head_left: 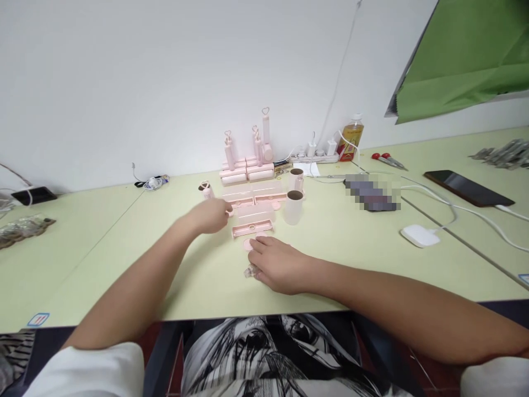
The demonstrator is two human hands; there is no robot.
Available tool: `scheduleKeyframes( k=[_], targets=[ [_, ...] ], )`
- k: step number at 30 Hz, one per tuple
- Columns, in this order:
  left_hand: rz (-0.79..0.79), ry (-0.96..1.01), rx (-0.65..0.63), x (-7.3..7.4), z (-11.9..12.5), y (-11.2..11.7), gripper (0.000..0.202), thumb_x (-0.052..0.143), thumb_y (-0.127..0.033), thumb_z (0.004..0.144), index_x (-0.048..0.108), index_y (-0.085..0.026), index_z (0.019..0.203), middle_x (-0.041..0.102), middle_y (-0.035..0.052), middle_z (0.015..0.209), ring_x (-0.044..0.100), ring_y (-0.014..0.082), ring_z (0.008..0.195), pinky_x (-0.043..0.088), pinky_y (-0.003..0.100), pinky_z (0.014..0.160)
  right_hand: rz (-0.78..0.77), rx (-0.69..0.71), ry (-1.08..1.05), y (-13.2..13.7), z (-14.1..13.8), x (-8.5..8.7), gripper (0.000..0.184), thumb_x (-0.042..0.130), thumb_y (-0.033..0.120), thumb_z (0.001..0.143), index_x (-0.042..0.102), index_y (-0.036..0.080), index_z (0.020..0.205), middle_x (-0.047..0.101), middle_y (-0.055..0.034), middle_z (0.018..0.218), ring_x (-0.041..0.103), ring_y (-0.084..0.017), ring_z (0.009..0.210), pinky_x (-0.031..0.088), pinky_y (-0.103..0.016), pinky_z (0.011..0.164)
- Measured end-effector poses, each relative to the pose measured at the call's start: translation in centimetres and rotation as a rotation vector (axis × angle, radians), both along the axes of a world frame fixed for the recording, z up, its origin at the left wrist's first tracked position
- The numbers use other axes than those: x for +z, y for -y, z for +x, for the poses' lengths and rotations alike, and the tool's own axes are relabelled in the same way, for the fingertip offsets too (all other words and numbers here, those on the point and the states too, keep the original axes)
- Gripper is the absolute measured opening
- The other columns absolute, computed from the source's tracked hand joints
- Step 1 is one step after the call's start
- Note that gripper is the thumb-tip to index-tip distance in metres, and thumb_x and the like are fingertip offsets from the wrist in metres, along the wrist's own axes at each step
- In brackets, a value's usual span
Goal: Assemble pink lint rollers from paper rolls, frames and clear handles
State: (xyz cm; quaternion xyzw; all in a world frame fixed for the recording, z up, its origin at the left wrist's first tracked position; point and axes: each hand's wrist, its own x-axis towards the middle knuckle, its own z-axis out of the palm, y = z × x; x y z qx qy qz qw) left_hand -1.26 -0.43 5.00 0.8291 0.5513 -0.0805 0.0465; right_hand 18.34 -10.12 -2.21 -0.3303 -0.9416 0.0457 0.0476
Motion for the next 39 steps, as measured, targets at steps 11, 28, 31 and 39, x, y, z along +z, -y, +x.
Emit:
scheduleKeyframes(
  k=[11,28,31,39],
  targets=[
    [-0.046,0.068,0.08,-4.5,-0.7,-0.6,0.058,0.042,-0.023,0.085,0.043,-0.022,0.144,0.058,0.0102,0.137,0.059,0.0281,0.118,0.047,0.035,0.091,-0.046,-0.012,0.003,-0.1,0.3,-0.2,0.03,0.05,0.029,0.09,0.064,0.008,0.106,0.054,-0.0258,0.129,0.046,-0.037,0.124,0.039,-0.049,0.101],
    [0.001,0.268,0.295,-6.3,-6.4,-4.4,0.047,0.052,-0.067,0.073,0.053,-0.02,0.073,0.066,0.0076,0.082,0.062,0.0221,0.071,0.035,0.029,0.056,-0.053,-0.006,-0.033,0.0,0.4,-0.1,0.024,0.049,0.027,0.091,0.063,0.011,0.099,0.056,-0.023,0.123,0.048,-0.035,0.12,0.041,-0.049,0.097],
    [0.025,0.296,0.272,-6.7,-6.6,-4.9,0.044,0.054,-0.065,0.073,0.049,-0.021,0.072,0.064,0.0057,0.078,0.06,0.0211,0.069,0.035,0.029,0.057,-0.049,-0.001,-0.036,-0.1,0.4,-0.1,0.023,0.05,0.027,0.09,0.063,0.011,0.099,0.057,-0.0221,0.121,0.048,-0.035,0.118,0.041,-0.049,0.097],
    [0.047,0.331,0.247,-6.9,-6.4,-5.9,0.04,0.054,-0.061,0.074,0.046,-0.022,0.07,0.063,0.0038,0.076,0.059,0.0214,0.069,0.036,0.029,0.058,-0.036,-0.001,-0.045,-0.3,0.4,-0.5,0.023,0.05,0.028,0.09,0.063,0.011,0.099,0.057,-0.0215,0.121,0.048,-0.034,0.118,0.041,-0.048,0.097]
  ],
)
